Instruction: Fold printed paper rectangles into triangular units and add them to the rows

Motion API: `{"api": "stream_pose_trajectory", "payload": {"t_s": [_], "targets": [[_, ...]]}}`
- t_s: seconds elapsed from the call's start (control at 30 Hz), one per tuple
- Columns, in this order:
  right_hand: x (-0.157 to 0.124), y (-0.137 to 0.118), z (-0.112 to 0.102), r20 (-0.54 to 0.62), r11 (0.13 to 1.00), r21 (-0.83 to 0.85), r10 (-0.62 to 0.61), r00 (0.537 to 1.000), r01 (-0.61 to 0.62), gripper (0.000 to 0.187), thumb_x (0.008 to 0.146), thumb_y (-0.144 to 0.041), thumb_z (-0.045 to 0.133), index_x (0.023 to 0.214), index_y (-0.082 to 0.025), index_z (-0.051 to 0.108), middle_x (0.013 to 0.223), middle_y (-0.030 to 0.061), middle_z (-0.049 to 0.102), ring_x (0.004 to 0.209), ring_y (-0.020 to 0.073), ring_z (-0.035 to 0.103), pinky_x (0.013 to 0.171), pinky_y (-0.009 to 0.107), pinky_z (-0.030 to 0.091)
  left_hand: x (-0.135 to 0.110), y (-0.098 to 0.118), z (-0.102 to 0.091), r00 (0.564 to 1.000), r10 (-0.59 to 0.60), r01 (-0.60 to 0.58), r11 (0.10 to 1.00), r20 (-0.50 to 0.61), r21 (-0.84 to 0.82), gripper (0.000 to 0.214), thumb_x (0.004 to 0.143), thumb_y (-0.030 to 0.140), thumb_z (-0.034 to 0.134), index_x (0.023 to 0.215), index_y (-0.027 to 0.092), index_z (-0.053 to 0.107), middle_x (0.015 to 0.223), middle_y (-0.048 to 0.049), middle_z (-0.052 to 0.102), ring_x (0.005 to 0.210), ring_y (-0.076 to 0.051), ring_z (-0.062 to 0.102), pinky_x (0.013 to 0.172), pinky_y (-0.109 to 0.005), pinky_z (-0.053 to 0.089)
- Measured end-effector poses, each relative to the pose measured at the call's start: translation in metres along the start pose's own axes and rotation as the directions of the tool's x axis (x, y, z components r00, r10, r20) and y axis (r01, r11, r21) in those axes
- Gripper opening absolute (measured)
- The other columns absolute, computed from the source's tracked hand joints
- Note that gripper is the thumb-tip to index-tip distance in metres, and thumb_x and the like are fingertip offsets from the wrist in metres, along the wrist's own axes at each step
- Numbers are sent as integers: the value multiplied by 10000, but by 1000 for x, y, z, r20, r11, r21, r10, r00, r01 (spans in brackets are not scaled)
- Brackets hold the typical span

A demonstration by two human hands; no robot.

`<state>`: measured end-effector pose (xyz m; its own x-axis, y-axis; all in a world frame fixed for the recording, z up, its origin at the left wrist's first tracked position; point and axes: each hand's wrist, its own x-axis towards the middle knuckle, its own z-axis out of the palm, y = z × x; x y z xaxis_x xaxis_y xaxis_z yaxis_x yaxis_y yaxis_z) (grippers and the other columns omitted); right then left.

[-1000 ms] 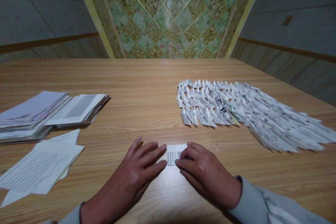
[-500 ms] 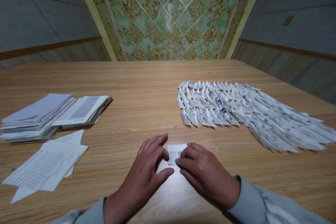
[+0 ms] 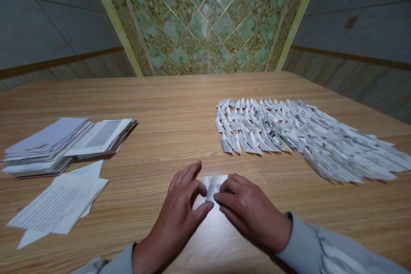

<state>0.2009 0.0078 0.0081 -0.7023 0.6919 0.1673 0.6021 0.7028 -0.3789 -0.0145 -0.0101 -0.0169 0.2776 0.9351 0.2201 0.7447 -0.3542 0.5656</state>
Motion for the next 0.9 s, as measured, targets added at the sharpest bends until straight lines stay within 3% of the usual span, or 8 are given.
{"api": "stream_pose_trajectory", "payload": {"t_s": [0.27, 0.5, 0.63, 0.73, 0.83, 0.9], "targets": [[1, -1, 0, -23, 1000, -20, -8, 1000, 8, 119, 943, -176, 576, 956, -216, 688, 900, 46, 618, 883, 200, 519, 747, 306, 391, 5, 5, -5, 998, -50, 47, 995, 30, 87, 160, 903, 257, 576, 767, 214, 650, 1504, -148, 481, 1402, -333, 400, 1102, -605, 337], [3, -4, 0, -38, 992, -121, -28, 999, 23, 135, 945, -187, 584, 854, -199, 684, 818, 42, 602, 814, 191, 502, 690, 308, 359, 8, 9, -4, 1000, 12, -17, 979, 23, 205, 150, 878, 209, 565, 734, 203, 607, 1469, -178, 517, 1410, -357, 399, 1074, -654, 350], [3, -4, -1, -35, 990, -136, -37, 999, 32, 148, 947, -200, 578, 831, -191, 668, 819, 43, 597, 812, 194, 496, 701, 317, 366, 7, 6, 2, 998, 53, -41, 970, -43, 240, 76, 820, 130, 582, 782, 196, 578, 1454, -192, 529, 1388, -362, 427, 1063, -647, 375], [2, -4, -1, -44, 990, -132, -47, 998, 41, 133, 939, -200, 587, 826, -191, 655, 826, 39, 596, 803, 191, 491, 712, 319, 373, 3, 4, 2, 976, 201, -175, 950, -78, 260, 183, 880, 110, 543, 1026, 190, 617, 1496, -163, 489, 1416, -320, 396, 1090, -613, 363], [2, -3, 1, -50, 990, -130, -51, 997, 45, 121, 940, -207, 588, 837, -192, 650, 841, 37, 599, 817, 190, 493, 711, 314, 373, -1, 0, -2, 926, 377, -358, 886, -8, 295, 277, 955, 111, 500, 1151, 252, 636, 1406, -59, 605, 1384, -271, 453, 1156, -582, 267], [2, -3, 1, -47, 990, -136, -51, 998, 44, 130, 948, -207, 575, 844, -193, 653, 835, 36, 602, 819, 190, 495, 708, 314, 370, -3, -3, -7, 901, 428, -425, 844, 66, 327, 312, 965, 137, 523, 1220, 282, 629, 1302, -10, 686, 1333, -269, 515, 1186, -581, 182]]}}
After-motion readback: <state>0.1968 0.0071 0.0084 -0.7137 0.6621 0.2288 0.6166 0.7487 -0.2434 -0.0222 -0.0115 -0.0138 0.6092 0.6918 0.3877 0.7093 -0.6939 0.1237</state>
